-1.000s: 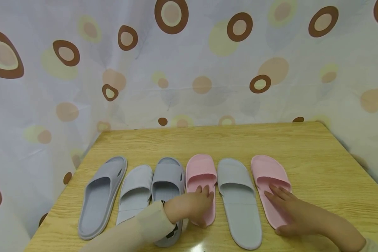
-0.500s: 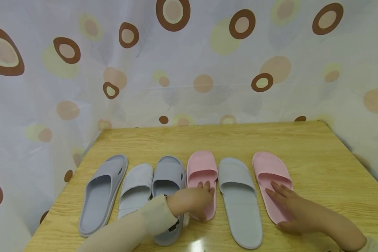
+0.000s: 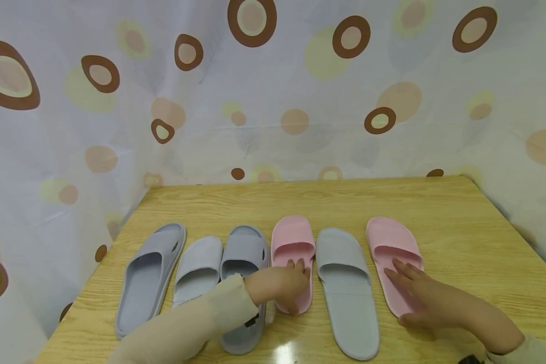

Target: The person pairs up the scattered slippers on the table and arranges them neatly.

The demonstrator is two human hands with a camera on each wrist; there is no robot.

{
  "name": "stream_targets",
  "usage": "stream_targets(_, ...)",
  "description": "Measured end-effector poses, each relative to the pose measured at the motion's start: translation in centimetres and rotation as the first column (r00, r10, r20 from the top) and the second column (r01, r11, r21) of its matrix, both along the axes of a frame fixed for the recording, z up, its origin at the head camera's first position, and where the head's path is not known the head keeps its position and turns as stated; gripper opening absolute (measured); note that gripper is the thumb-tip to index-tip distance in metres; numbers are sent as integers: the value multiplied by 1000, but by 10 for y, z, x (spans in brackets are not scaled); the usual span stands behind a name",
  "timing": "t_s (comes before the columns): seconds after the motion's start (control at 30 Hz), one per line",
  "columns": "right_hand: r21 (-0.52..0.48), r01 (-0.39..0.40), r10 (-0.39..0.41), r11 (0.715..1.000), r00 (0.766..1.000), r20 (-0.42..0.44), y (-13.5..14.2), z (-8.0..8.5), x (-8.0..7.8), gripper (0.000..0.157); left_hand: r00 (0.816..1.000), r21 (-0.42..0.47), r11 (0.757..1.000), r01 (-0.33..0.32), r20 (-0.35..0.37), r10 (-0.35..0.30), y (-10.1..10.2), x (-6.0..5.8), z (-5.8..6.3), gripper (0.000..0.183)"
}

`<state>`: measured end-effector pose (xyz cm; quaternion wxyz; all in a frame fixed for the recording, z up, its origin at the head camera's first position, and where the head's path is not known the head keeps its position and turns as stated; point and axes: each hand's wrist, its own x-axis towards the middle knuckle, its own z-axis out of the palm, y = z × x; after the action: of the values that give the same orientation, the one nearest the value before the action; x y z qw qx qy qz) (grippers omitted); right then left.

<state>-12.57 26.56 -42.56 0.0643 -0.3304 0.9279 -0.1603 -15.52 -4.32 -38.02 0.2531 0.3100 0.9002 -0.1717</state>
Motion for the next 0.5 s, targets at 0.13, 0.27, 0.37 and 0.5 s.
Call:
stream_targets(0.13,1,3,-3,1000,1000,19,-1,3,-2,84,999,-37,999,27,-30,-28,3,-3,0,93)
stream_targets(0.27,6,28,-28,1000,998,55,-3,5,-4,83,997,-61,997,57,-52,-60,6,-6,-1,89)
stream_targets(0.37,-1,39,-39,999,997,70,-4,4,-7,83,994,-72,994,76,-67,-81,7,-8,-2,85)
stream_targets(0.5,-5,65,-64,998,993,100,-6,6,-10,85,996,-61,996,72,-57,-75,7,-11,0,77)
